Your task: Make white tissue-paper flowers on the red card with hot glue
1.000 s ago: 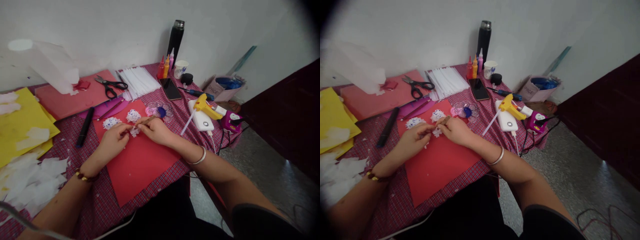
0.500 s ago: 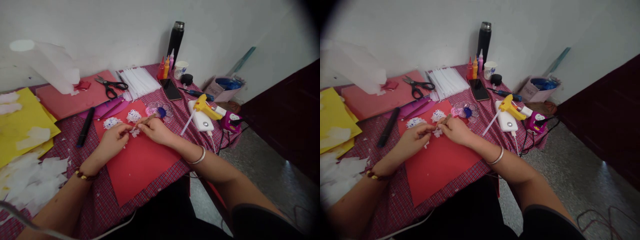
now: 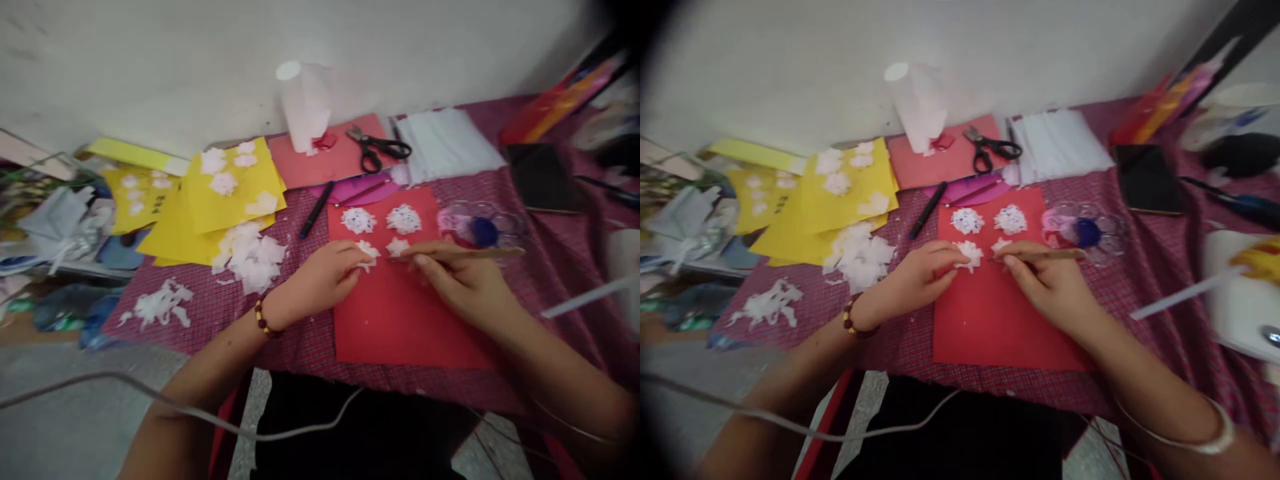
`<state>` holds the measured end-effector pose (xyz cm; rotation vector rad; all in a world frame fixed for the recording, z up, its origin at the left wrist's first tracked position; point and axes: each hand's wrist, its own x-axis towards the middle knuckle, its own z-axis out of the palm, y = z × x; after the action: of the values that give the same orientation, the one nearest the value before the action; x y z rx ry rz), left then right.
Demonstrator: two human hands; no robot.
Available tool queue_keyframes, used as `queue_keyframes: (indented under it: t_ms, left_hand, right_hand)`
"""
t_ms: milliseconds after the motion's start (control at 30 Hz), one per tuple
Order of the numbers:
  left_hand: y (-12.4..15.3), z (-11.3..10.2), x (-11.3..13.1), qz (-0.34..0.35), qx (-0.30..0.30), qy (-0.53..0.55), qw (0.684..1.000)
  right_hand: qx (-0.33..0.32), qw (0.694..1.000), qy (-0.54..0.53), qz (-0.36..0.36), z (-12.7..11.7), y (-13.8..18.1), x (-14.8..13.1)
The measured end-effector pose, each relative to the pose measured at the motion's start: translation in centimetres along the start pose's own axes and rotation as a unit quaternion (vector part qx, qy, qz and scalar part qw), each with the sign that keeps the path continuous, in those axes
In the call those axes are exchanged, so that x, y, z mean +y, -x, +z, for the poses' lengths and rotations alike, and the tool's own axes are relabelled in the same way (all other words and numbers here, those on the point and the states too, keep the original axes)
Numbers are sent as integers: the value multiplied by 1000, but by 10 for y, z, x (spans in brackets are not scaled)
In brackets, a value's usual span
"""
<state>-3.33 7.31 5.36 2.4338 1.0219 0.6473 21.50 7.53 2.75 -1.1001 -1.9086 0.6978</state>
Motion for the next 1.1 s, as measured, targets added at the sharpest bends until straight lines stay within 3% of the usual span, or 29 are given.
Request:
queue_keyframes:
  t_ms: [100, 233, 300, 400, 467, 533, 667, 800, 867, 967, 1100]
  left_hand:
    - [49, -15, -4, -52, 24, -7, 998]
    - [121, -48, -15, -188, 113, -2, 976]
    - [155, -72, -17, -296, 159, -29, 941]
    - [197, -108, -16, -448, 263, -44, 854]
    - [220, -126, -15, -504, 313, -60, 803]
    - [239, -136, -16, -522, 321, -85, 785]
    - [264, -134, -29, -503, 234, -141, 820]
    - [274, -122, -42, -419, 149, -196, 874]
    - [275, -119, -44, -387, 130, -226, 885]
    - [264, -119, -45, -370, 138, -236, 888]
    - [224, -109, -41, -304, 135, -216, 918]
  right_hand:
    - [-2, 999, 25, -30, 0, 5, -5]
    - [48, 998, 26, -24, -2, 6, -10]
    - [71, 997, 29, -15, -4, 6, -13]
    - [73, 997, 26, 0, -5, 5, -18]
    - [69, 997, 29, 12, -5, 4, -20]
    - [69, 996, 40, 33, -5, 4, -21]
    - [80, 992, 47, 89, -2, 2, -19]
    - [83, 991, 25, 104, 1, 0, -11]
    - [82, 991, 20, 105, 2, 0, -3]
    - [79, 991, 11, 104, 3, 0, 7]
    - [74, 993, -14, 91, 2, 1, 11]
